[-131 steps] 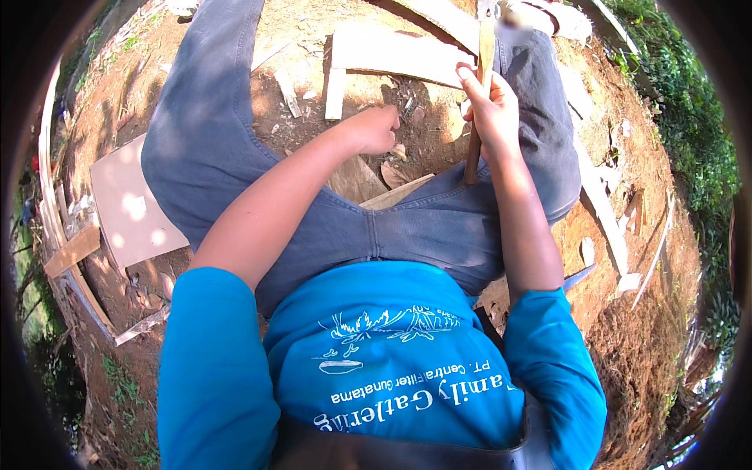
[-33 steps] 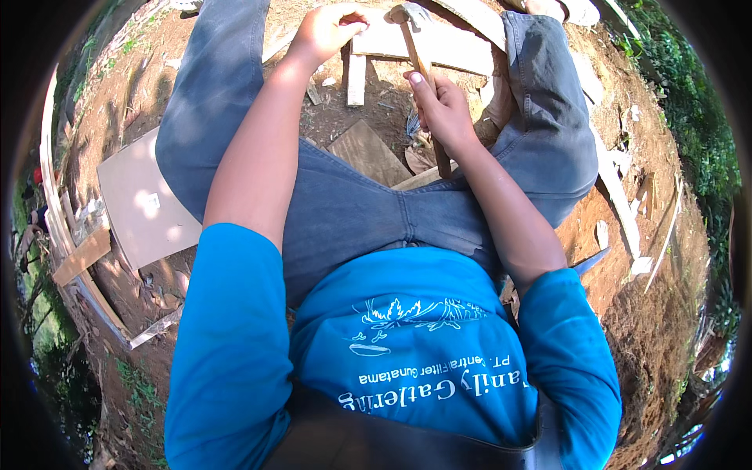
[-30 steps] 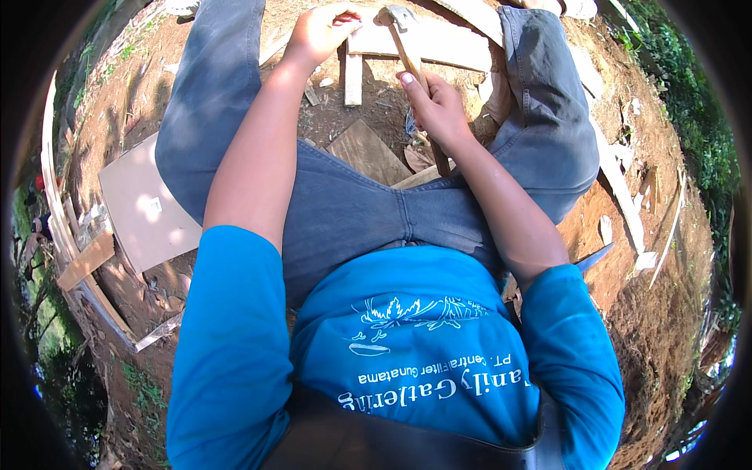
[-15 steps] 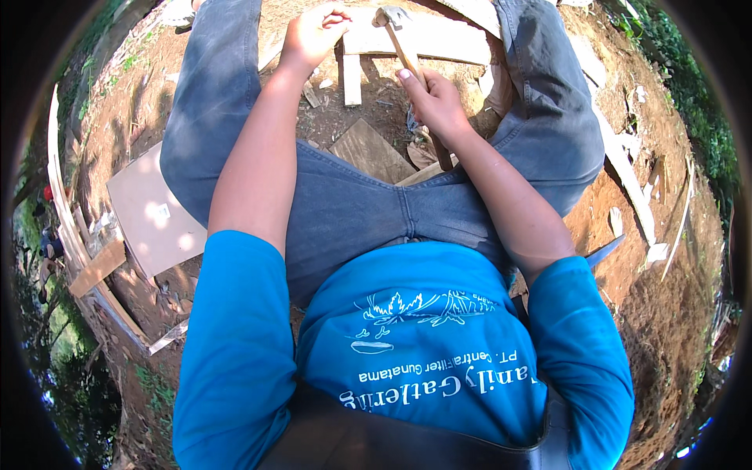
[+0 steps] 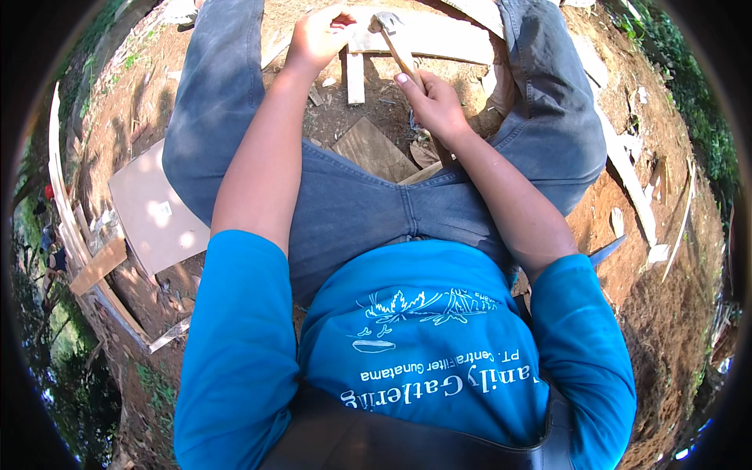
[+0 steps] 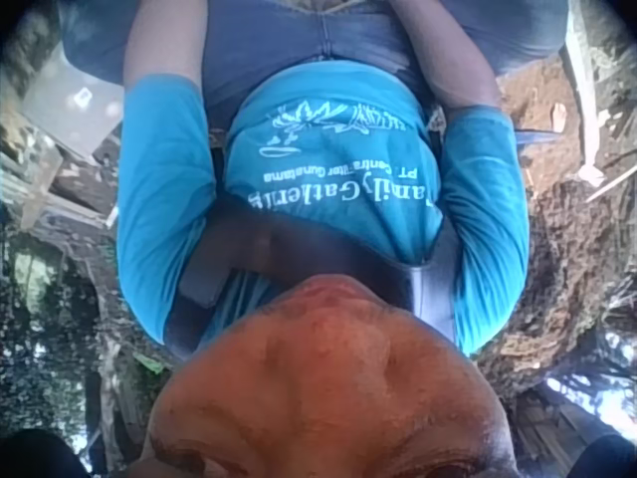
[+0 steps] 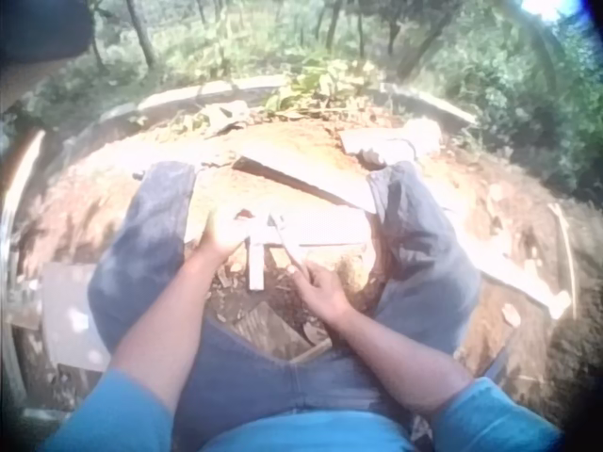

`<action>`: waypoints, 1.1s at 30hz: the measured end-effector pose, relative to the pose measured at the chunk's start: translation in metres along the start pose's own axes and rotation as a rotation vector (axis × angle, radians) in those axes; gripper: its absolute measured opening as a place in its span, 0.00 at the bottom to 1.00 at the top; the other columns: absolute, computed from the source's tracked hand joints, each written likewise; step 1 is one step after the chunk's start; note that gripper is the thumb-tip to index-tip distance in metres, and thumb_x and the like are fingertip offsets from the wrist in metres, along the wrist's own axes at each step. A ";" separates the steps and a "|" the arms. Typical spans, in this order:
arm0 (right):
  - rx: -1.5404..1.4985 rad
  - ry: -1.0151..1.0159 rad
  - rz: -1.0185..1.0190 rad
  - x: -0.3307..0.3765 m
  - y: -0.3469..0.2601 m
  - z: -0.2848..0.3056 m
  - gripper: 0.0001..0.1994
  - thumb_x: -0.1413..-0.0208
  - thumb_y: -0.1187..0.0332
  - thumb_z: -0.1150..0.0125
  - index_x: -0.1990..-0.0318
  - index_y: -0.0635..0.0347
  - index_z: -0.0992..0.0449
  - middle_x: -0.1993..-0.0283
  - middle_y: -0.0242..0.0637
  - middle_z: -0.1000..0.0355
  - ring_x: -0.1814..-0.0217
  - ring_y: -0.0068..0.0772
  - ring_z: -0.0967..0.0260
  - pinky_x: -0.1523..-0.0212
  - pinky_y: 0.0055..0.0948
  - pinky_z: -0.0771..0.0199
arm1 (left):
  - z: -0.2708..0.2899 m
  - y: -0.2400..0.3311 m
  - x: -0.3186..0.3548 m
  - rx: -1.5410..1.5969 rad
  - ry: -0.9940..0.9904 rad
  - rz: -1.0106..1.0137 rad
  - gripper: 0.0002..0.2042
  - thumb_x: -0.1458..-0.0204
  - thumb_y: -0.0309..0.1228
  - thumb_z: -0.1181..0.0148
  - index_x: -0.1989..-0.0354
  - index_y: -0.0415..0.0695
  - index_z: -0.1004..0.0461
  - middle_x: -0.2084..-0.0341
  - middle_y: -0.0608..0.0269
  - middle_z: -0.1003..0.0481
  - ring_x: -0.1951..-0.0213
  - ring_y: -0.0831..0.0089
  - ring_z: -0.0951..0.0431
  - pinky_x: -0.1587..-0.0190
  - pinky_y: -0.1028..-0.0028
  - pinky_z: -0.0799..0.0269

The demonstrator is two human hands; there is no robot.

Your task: The person sits on the ground outdoors and uses a hammer to drive nails into small wooden pieces. They repeatedly pick up wood, position it, and hammer nails to join the pieces together.

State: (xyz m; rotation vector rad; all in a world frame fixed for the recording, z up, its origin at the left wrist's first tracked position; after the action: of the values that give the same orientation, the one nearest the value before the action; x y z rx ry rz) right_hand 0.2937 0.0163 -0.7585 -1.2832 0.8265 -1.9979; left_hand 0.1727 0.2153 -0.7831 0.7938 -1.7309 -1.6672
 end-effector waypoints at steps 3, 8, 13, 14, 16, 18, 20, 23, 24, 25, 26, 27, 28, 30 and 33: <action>0.010 -0.002 0.021 -0.002 0.003 -0.004 0.18 0.33 0.50 0.45 0.68 0.55 0.31 0.80 0.22 0.41 0.82 0.13 0.41 0.80 0.20 0.37 | 0.005 -0.013 -0.003 0.053 0.021 0.002 0.09 0.49 0.18 0.39 0.59 0.36 0.20 0.70 0.63 0.20 0.68 0.76 0.22 0.66 0.75 0.25; -0.066 -0.004 -0.055 0.003 0.001 -0.005 0.17 0.34 0.53 0.43 0.64 0.60 0.26 0.78 0.24 0.37 0.78 0.15 0.40 0.77 0.24 0.37 | 0.005 0.003 0.001 0.026 0.027 0.043 0.11 0.49 0.20 0.39 0.57 0.37 0.20 0.68 0.63 0.20 0.66 0.76 0.22 0.62 0.75 0.24; -0.043 0.007 -0.044 0.004 0.009 -0.004 0.20 0.30 0.53 0.49 0.49 0.62 0.24 0.76 0.22 0.40 0.82 0.13 0.43 0.82 0.18 0.40 | 0.009 0.005 0.004 0.069 0.033 -0.101 0.13 0.46 0.23 0.41 0.52 0.39 0.22 0.66 0.60 0.19 0.65 0.74 0.21 0.62 0.73 0.23; -0.019 -0.002 -0.020 0.004 0.006 -0.006 0.19 0.30 0.54 0.50 0.49 0.62 0.24 0.77 0.22 0.40 0.82 0.13 0.43 0.82 0.19 0.40 | 0.012 -0.010 -0.002 0.081 0.048 -0.119 0.14 0.46 0.23 0.42 0.50 0.40 0.22 0.65 0.59 0.19 0.64 0.74 0.21 0.61 0.73 0.23; 0.009 -0.013 -0.016 0.009 -0.007 -0.015 0.18 0.29 0.55 0.50 0.49 0.62 0.25 0.77 0.22 0.41 0.82 0.13 0.43 0.82 0.19 0.40 | 0.015 -0.036 -0.029 -0.118 -0.015 0.152 0.10 0.48 0.28 0.37 0.58 0.46 0.24 0.70 0.61 0.20 0.68 0.70 0.21 0.63 0.71 0.25; 0.008 0.007 -0.035 0.010 -0.005 -0.014 0.18 0.29 0.55 0.51 0.49 0.62 0.25 0.78 0.21 0.42 0.82 0.13 0.44 0.81 0.19 0.40 | 0.007 0.002 -0.001 -0.363 0.141 -0.217 0.09 0.50 0.31 0.35 0.61 0.49 0.27 0.75 0.61 0.22 0.71 0.66 0.21 0.65 0.68 0.27; 0.017 0.020 -0.034 0.012 -0.005 -0.010 0.18 0.29 0.56 0.51 0.49 0.62 0.25 0.78 0.21 0.42 0.82 0.13 0.44 0.81 0.19 0.40 | 0.006 0.025 0.011 -0.295 0.095 -0.237 0.08 0.48 0.30 0.37 0.62 0.49 0.28 0.76 0.61 0.23 0.72 0.66 0.22 0.67 0.67 0.28; 0.041 -0.005 0.014 0.014 -0.017 -0.018 0.18 0.28 0.56 0.51 0.49 0.63 0.26 0.78 0.21 0.42 0.82 0.13 0.44 0.81 0.18 0.40 | 0.012 0.009 0.000 -0.265 0.037 -0.198 0.06 0.47 0.29 0.38 0.63 0.47 0.29 0.77 0.62 0.24 0.73 0.67 0.23 0.68 0.68 0.29; 0.047 0.006 0.032 0.015 -0.022 -0.017 0.18 0.28 0.56 0.51 0.49 0.64 0.26 0.78 0.21 0.42 0.82 0.13 0.44 0.81 0.18 0.41 | 0.008 0.006 -0.004 -0.214 0.021 -0.154 0.06 0.46 0.29 0.38 0.63 0.46 0.29 0.77 0.63 0.24 0.72 0.69 0.24 0.68 0.69 0.30; 0.028 0.019 0.054 0.016 -0.028 -0.017 0.18 0.28 0.56 0.51 0.48 0.64 0.26 0.78 0.21 0.42 0.82 0.12 0.45 0.81 0.17 0.41 | 0.007 -0.003 -0.004 -0.091 0.031 -0.060 0.06 0.46 0.28 0.38 0.62 0.45 0.29 0.77 0.64 0.24 0.72 0.71 0.23 0.67 0.71 0.29; 0.015 0.031 0.080 0.017 -0.035 -0.015 0.18 0.28 0.57 0.52 0.47 0.65 0.27 0.78 0.21 0.42 0.83 0.12 0.45 0.81 0.17 0.42 | 0.005 -0.013 -0.001 0.032 0.038 0.037 0.06 0.45 0.28 0.38 0.62 0.44 0.28 0.76 0.64 0.24 0.71 0.73 0.23 0.66 0.72 0.29; -0.017 0.077 0.109 0.020 -0.041 -0.005 0.18 0.28 0.58 0.52 0.47 0.65 0.27 0.78 0.21 0.42 0.83 0.12 0.46 0.81 0.17 0.42 | 0.004 0.004 0.012 0.378 0.104 0.242 0.13 0.44 0.23 0.43 0.50 0.41 0.23 0.66 0.60 0.20 0.64 0.74 0.22 0.62 0.72 0.25; -0.043 0.086 0.154 0.023 -0.051 -0.006 0.17 0.28 0.58 0.52 0.47 0.65 0.27 0.77 0.21 0.42 0.82 0.11 0.46 0.81 0.17 0.42 | 0.011 0.015 0.011 0.040 0.163 -0.018 0.12 0.43 0.24 0.44 0.51 0.41 0.23 0.70 0.63 0.22 0.67 0.75 0.24 0.65 0.73 0.27; -0.084 0.088 0.276 0.027 -0.068 -0.007 0.16 0.28 0.59 0.52 0.48 0.65 0.28 0.78 0.21 0.42 0.82 0.11 0.46 0.82 0.16 0.43 | 0.014 0.013 0.006 -0.084 0.095 -0.115 0.12 0.43 0.24 0.44 0.51 0.41 0.23 0.69 0.63 0.22 0.67 0.75 0.24 0.64 0.72 0.26; -0.069 0.148 0.341 0.025 -0.068 -0.007 0.14 0.29 0.61 0.50 0.50 0.63 0.26 0.74 0.24 0.35 0.76 0.14 0.41 0.73 0.22 0.39 | 0.013 0.039 0.012 0.015 0.134 -0.197 0.11 0.44 0.20 0.44 0.53 0.41 0.23 0.67 0.61 0.20 0.65 0.74 0.22 0.59 0.72 0.24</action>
State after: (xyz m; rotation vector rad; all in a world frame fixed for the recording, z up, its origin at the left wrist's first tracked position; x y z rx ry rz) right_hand 0.2676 0.0402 -0.6947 -0.9617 1.1128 -1.8162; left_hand 0.1546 0.2153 -0.7447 1.0883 -1.6182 -1.6866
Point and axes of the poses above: each hand's wrist, its own x-axis away from the middle knuckle, its own z-axis out of the back of the hand, y = z × x, the point moved 8 cm from there along -x, towards the middle knuckle
